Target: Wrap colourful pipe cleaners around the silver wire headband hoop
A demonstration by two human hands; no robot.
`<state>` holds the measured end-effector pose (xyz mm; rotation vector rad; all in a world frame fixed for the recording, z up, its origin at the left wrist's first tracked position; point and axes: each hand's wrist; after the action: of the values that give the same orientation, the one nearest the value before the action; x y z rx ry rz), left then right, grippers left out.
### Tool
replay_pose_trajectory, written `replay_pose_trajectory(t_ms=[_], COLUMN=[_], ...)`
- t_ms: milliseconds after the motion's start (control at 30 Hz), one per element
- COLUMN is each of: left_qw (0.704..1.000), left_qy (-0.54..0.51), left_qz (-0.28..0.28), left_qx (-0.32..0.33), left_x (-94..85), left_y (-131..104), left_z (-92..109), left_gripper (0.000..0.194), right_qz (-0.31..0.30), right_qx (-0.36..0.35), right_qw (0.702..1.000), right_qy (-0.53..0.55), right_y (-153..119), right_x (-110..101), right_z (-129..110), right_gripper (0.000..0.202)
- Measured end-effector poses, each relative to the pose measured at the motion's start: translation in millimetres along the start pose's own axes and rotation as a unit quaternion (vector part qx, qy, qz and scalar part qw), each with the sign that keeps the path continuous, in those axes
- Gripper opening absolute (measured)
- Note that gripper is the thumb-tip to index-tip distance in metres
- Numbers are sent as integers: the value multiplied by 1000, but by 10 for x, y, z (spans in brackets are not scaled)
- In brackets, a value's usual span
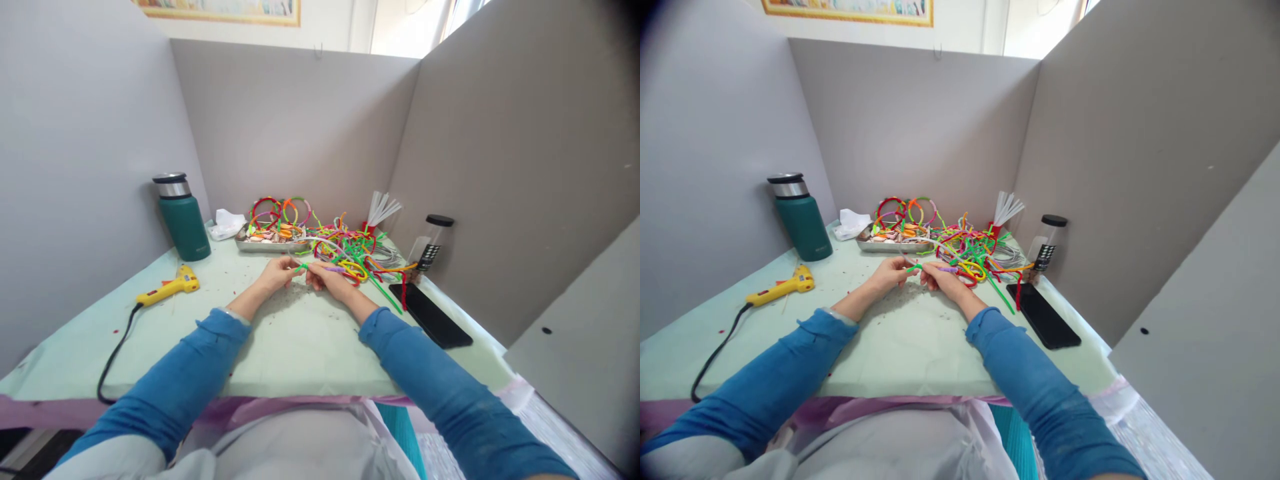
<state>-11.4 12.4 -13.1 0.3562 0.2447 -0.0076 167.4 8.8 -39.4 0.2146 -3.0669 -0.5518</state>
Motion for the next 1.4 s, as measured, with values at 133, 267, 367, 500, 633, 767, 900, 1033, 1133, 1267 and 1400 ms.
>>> replay_pose_trajectory(t_ms=[133, 267, 367, 500, 633, 767, 900, 1033, 1133, 1267, 1400], left_qw=[999, 997, 998, 997, 997, 998, 999, 999, 999, 999, 999], left_qy=[-48, -61, -61, -63, -62, -52, -47, -42, -40, -19, -9], left_qz=[-16, -33, -29, -29, -34, -30, -23, -13, -10, -3, 1], left_qx=[16, 23, 20, 21, 23, 23, 18, 1, -15, -42, -51], left_x=[11, 7, 3, 0, -7, -11, -8, -1, 2, -9, -24], left_y=[5, 7, 11, 11, 12, 8, -2, -8, -20, -56, -85], left_z=[-17, -24, -23, -17, -23, -23, 1, 37, 77, 146, 185], left_gripper=[48, 45, 43, 41, 41, 41, 38, 38, 37, 33, 30], right_qz=[-2, 0, -1, -12, -14, -16, -26, -32, -25, -13, -5], right_qx=[0, 7, 10, 18, 26, 22, 12, -5, -23, -33, -32], right_qw=[1000, 1000, 1000, 1000, 999, 1000, 1000, 999, 998, 996, 996], right_qy=[-7, -5, -2, 11, 14, 1, -9, -28, -49, -79, -83], right_y=[3, 4, 6, 17, 39, 45, 23, -8, -37, -78, -82], right_x=[2, -1, -6, -18, -29, -26, -17, -6, 9, 36, 48], right_z=[3, 9, 9, 23, 69, 84, 42, -9, -46, -97, -106], right_gripper=[38, 39, 40, 40, 40, 40, 40, 41, 41, 40, 37])
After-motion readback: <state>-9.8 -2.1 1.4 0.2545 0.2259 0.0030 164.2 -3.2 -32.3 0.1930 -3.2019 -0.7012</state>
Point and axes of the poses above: each hand's wrist, its own y-axis towards the middle knuckle, its own x-axis out of the palm, z = x × y, and after that the axes turned 15 degrees about z, right-handed
